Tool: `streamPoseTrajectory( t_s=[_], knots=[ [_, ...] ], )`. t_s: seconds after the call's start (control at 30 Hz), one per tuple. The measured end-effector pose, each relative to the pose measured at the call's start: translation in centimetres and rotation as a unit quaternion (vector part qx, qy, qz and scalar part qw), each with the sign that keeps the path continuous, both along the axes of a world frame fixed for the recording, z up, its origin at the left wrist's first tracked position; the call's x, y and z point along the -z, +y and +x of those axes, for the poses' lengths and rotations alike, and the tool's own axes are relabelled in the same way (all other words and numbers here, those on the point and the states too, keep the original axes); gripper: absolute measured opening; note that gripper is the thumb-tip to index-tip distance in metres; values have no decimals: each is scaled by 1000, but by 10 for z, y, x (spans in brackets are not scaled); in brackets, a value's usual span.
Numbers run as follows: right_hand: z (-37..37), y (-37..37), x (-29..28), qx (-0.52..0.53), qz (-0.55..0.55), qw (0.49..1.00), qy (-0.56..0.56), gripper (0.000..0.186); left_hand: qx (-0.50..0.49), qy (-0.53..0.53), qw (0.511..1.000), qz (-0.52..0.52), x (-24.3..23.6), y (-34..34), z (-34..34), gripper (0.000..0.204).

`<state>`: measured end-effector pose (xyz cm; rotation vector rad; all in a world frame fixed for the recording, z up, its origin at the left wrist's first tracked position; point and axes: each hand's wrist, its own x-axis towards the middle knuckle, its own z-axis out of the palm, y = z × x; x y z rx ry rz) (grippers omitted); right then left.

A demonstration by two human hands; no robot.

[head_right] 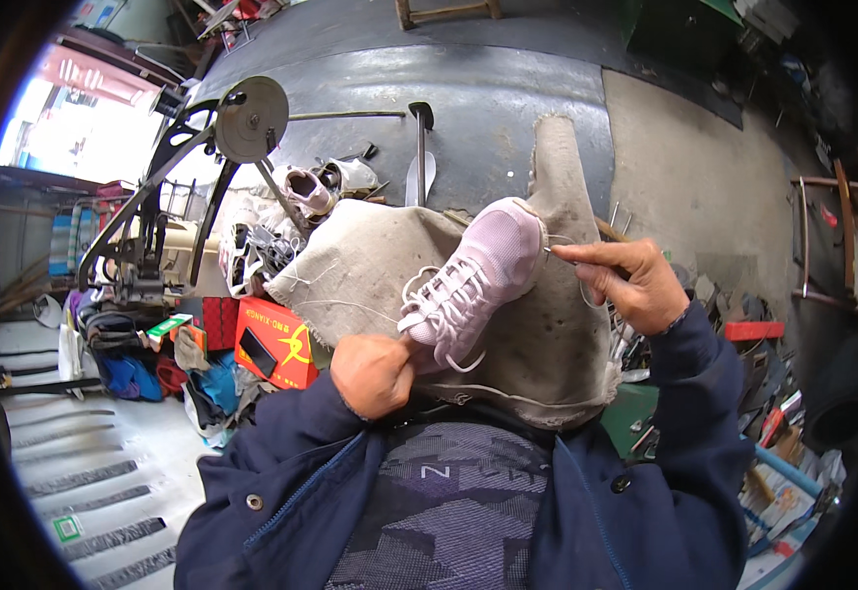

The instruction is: The person hand-sews a pink sneaker using a needle and thread. They repeatedly insert the needle through the shoe's upper and pull the thread to secure the stitching while holding the shoe steady.

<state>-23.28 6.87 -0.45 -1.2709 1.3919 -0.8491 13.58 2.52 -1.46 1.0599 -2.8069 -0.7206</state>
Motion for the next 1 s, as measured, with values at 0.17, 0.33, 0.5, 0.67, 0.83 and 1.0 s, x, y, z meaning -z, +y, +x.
streamPoseTrajectory(
  t_s=[0.17, 0.33, 0.5, 0.67, 0.83, 1.0],
  knots=[
    [1, 3, 1, 6, -18, 1000, -17, 33, 27, 199, 972, 119, 4, -16, -26, 28],
    [-5, 8, -3, 14, 9, 1000, -1, 34, 113, 295, 921, 229, 32, -29, -42, 64],
    [-3, 7, -7, 20, -9, 1000, -18, 34, 181, 230, 948, 122, 72, -48, -61, 51],
    [-5, 15, -12, 52, -1, 999, 1, 33, 183, 158, 970, 10, 102, -47, -71, 47],
    [-2, 25, -15, 66, -3, 998, 2, 33, 217, 132, 963, 94, 107, -52, -80, 49],
    [7, 24, -29, 85, -11, 996, 10, 33, 248, 187, 938, 152, 97, -72, -93, 51]
  ],
)
